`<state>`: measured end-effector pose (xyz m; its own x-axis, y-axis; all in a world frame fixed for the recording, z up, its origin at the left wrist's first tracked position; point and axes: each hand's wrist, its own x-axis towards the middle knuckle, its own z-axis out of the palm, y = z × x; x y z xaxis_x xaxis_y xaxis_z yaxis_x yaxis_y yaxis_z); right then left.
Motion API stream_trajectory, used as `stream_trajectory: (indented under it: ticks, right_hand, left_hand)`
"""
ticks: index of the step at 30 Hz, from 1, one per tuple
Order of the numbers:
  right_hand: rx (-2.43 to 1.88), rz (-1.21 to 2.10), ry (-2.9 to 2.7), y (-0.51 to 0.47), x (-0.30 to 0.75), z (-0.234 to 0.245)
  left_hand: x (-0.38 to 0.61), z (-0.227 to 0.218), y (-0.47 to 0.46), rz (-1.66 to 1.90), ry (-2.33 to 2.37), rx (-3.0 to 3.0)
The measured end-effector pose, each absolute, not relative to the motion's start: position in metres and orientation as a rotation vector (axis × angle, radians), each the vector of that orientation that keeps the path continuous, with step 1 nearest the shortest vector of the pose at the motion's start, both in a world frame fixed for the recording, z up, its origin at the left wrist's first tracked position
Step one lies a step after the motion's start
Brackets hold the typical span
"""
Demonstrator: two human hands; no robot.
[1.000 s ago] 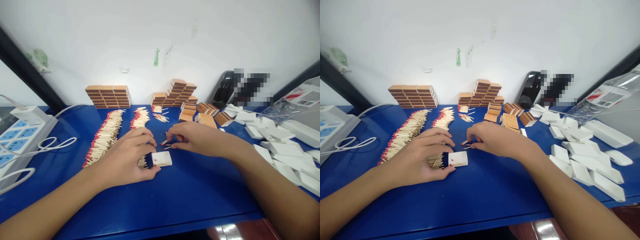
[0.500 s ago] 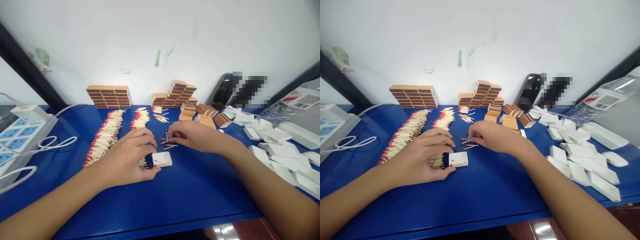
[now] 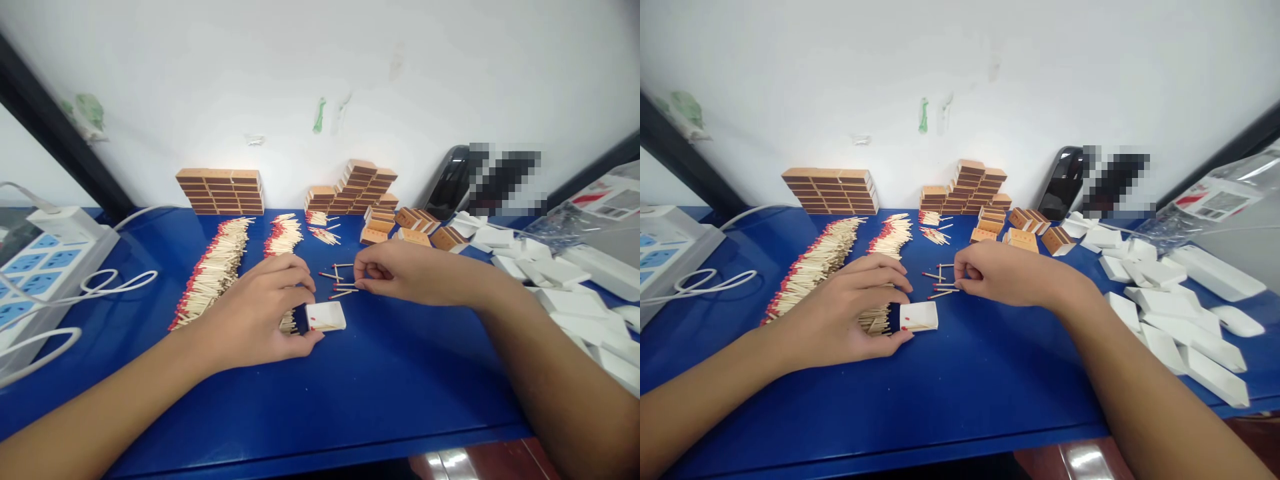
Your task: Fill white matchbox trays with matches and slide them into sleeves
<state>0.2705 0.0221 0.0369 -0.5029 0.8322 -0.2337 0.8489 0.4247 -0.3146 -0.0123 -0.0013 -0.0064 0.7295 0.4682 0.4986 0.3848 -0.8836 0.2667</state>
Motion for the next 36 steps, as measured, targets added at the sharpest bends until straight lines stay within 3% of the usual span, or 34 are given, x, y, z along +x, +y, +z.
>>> stream_trajectory:
  ticks: [27, 36]
  right_hand:
    - [1.447, -0.697, 2.690, 0.017, 0.256, 0.032]
    - [1.397, -0.543, 2.774, 0.010, 0.254, 0.023]
  left_hand:
    - [-0.012, -0.005, -0.001, 0.846, 0.709, 2.774]
    - [-0.011, -0.004, -0.001, 0.850, 0.710, 2.759]
